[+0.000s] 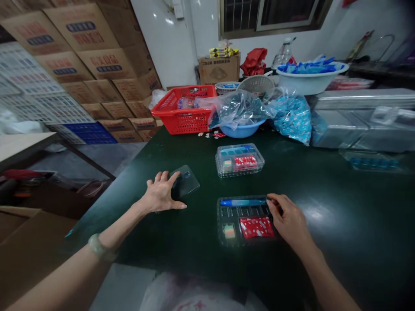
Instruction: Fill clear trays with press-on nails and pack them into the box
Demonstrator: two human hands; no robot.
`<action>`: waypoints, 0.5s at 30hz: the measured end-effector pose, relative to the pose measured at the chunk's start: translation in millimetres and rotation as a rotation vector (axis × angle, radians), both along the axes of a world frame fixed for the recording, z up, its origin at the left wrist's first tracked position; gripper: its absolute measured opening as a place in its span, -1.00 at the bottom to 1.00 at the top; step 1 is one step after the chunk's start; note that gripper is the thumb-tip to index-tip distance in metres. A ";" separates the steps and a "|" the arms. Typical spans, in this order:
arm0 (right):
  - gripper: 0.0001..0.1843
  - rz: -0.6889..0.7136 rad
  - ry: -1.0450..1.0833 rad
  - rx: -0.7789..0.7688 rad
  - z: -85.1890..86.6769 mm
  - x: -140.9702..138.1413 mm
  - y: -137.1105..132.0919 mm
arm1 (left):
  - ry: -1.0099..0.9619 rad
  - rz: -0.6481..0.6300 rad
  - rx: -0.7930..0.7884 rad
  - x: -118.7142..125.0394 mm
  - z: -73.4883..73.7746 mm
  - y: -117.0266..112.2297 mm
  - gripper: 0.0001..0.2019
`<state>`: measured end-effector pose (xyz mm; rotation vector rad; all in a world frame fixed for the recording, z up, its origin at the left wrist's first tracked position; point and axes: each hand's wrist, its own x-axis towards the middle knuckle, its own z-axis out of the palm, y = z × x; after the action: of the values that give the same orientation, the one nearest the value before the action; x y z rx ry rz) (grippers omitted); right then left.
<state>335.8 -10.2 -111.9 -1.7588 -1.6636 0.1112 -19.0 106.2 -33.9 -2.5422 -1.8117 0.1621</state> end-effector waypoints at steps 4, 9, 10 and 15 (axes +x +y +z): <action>-0.73 0.019 0.023 -0.005 -5.0 2.6 1.4 | -0.040 -0.024 -0.078 -8.7 -0.6 9.7 -0.10; -0.74 0.007 0.064 -0.024 -1.2 -0.9 2.0 | -0.117 -0.129 0.023 16.6 14.3 -11.7 -0.16; -0.74 0.005 0.080 -0.028 0.6 -2.0 2.1 | -0.147 -0.177 0.037 27.6 18.3 -20.3 -0.15; -0.73 0.005 0.140 -0.034 8.5 -3.5 2.1 | -0.309 -0.444 -0.005 98.1 26.5 -67.5 -0.08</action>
<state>332.3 -8.1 -103.3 -1.7308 -1.5735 0.2605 79.1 38.7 -7.5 -3.0258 -1.2556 -0.2456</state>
